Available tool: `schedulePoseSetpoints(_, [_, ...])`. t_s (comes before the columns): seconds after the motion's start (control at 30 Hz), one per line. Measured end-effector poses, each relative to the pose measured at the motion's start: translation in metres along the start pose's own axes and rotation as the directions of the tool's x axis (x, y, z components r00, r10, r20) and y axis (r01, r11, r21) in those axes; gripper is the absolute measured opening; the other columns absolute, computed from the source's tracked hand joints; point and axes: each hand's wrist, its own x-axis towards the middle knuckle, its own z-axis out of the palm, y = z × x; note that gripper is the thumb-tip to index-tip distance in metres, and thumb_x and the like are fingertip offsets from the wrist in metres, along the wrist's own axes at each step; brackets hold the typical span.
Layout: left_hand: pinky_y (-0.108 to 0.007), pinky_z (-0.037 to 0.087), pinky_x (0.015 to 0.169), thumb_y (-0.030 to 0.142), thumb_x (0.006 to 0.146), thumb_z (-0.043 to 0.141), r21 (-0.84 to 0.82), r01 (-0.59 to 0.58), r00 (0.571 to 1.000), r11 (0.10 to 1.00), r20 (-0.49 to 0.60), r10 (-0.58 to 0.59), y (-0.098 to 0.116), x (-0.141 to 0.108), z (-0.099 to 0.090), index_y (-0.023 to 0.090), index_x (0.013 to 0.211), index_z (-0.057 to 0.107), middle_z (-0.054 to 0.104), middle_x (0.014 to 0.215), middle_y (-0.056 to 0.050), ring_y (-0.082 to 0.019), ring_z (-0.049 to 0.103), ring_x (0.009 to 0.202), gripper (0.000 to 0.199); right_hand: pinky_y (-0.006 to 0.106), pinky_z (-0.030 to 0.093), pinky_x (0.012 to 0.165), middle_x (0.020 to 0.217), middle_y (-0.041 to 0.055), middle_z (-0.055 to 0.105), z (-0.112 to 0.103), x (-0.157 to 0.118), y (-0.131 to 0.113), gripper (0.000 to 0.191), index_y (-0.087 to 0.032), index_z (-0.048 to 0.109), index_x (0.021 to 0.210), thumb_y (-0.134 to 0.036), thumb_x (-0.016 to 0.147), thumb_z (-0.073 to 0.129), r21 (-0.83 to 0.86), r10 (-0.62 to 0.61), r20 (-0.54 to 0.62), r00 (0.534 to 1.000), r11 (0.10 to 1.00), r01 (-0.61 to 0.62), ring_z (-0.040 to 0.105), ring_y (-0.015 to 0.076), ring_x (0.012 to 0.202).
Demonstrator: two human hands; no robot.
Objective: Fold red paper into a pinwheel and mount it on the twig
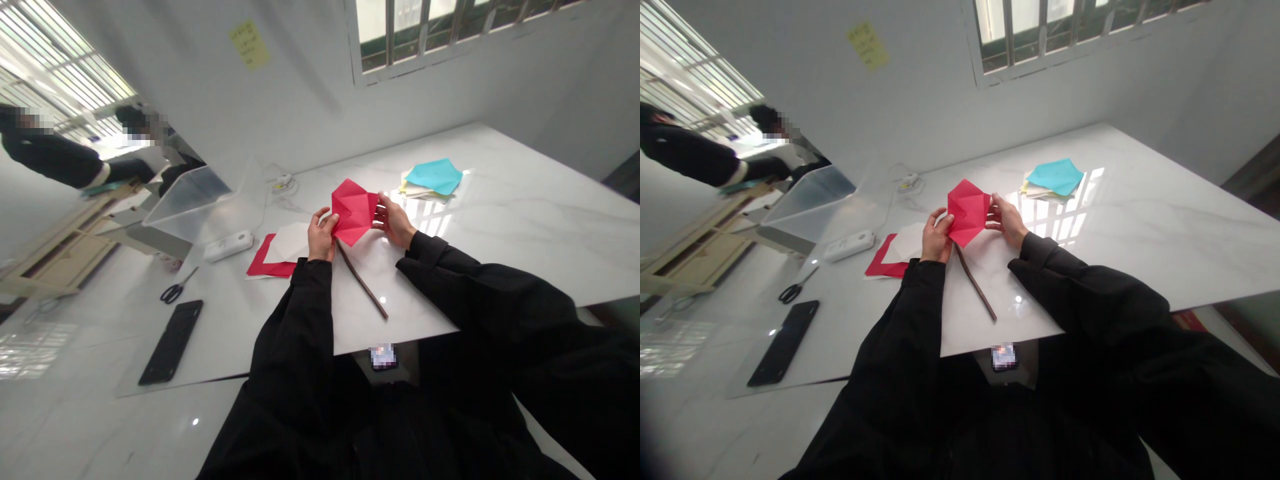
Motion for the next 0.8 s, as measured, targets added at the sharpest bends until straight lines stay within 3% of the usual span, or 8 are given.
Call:
schedulePoseSetpoints(0.13, [-0.031, 0.058, 0.085, 0.032, 0.063, 0.095, 0.008, -0.016, 1.0, 1.0, -0.003, 0.016, 0.001, -0.001, 0.0, 0.021, 0.113, 0.063, 0.073, 0.086, 0.0, -0.016, 0.073, 0.082, 0.06, 0.026, 0.053, 0.059, 0.084, 0.0021, 0.071, 0.002, -0.001, 0.0, 0.048, -0.024, 0.068, 0.095, -0.07, 0.081, 0.077, -0.051, 0.009, 0.061, 0.998, 0.999, -0.006, 0.065, 0.0164, 0.072])
schedulePoseSetpoints(0.47, [-0.033, 0.058, 0.085, 0.036, 0.062, 0.095, 0.101, 0.005, 1.0, 0.995, 0.022, -0.008, 0.008, -0.007, 0.006, 0.02, 0.116, 0.064, 0.073, 0.083, 0.0, -0.019, 0.075, 0.084, 0.064, 0.025, 0.049, 0.059, 0.079, 0.0006, 0.069, 0.002, -0.005, 0.0, 0.055, -0.021, 0.07, 0.085, -0.073, 0.071, 0.085, -0.161, -0.005, 0.137, 0.991, 0.987, 0.027, 0.062, 0.0138, 0.068])
schedulePoseSetpoints(0.8, [-0.036, 0.061, 0.086, 0.039, 0.061, 0.098, 0.111, 0.102, 0.985, 0.989, 0.124, -0.116, 0.01, -0.013, 0.009, 0.019, 0.111, 0.066, 0.079, 0.092, -0.004, -0.021, 0.077, 0.086, 0.063, 0.031, 0.058, 0.068, 0.09, 0.005, 0.078, 0.001, -0.002, 0.008, 0.059, -0.019, 0.078, 0.094, -0.065, 0.061, 0.095, -0.111, -0.057, 0.112, 0.992, 0.991, 0.069, 0.07, 0.0203, 0.079])
